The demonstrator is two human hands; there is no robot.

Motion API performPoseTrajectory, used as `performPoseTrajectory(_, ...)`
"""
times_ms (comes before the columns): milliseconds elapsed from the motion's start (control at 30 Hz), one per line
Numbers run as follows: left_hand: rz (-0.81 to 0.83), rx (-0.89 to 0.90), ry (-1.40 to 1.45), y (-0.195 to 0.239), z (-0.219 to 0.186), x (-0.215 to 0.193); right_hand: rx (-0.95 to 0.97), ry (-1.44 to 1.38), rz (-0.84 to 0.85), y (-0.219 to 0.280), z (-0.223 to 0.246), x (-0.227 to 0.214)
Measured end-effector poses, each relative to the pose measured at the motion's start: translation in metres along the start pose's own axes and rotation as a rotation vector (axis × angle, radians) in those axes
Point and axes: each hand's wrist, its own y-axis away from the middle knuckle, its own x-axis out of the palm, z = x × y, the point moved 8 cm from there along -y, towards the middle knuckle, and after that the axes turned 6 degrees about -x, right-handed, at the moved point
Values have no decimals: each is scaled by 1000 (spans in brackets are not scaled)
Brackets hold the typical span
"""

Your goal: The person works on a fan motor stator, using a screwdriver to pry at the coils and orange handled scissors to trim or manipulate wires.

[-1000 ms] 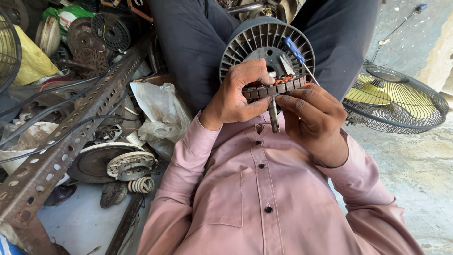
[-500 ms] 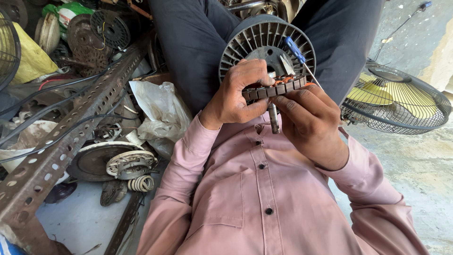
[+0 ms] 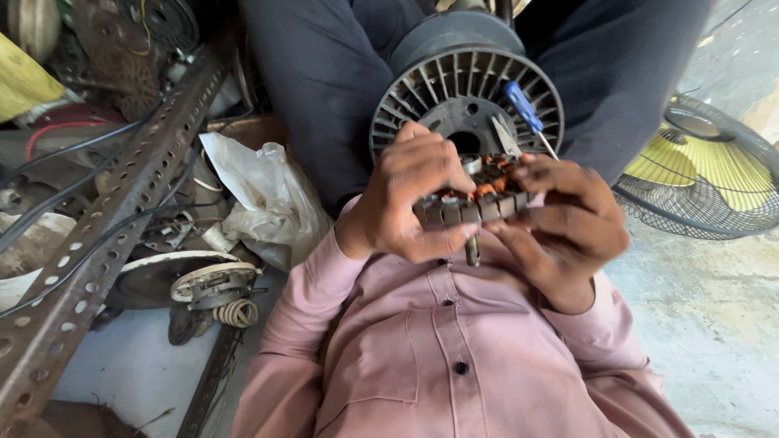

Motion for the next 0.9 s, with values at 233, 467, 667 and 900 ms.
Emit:
performPoseTrajectory(233,-35,196,-205,13,-6,7,-156,-60,-76,11,-6,-1)
performPoseTrajectory(467,-87,196,-223,13,-7,5,-193,-65,-153,18,-9,-4)
performPoseTrajectory(667,-104,185,-219,11,-9,4,-80,-5,-184,26,-6,-3)
performPoseTrajectory(900,-113,191,-223,9,-13,4,-248,-4,-220,24,-6,6)
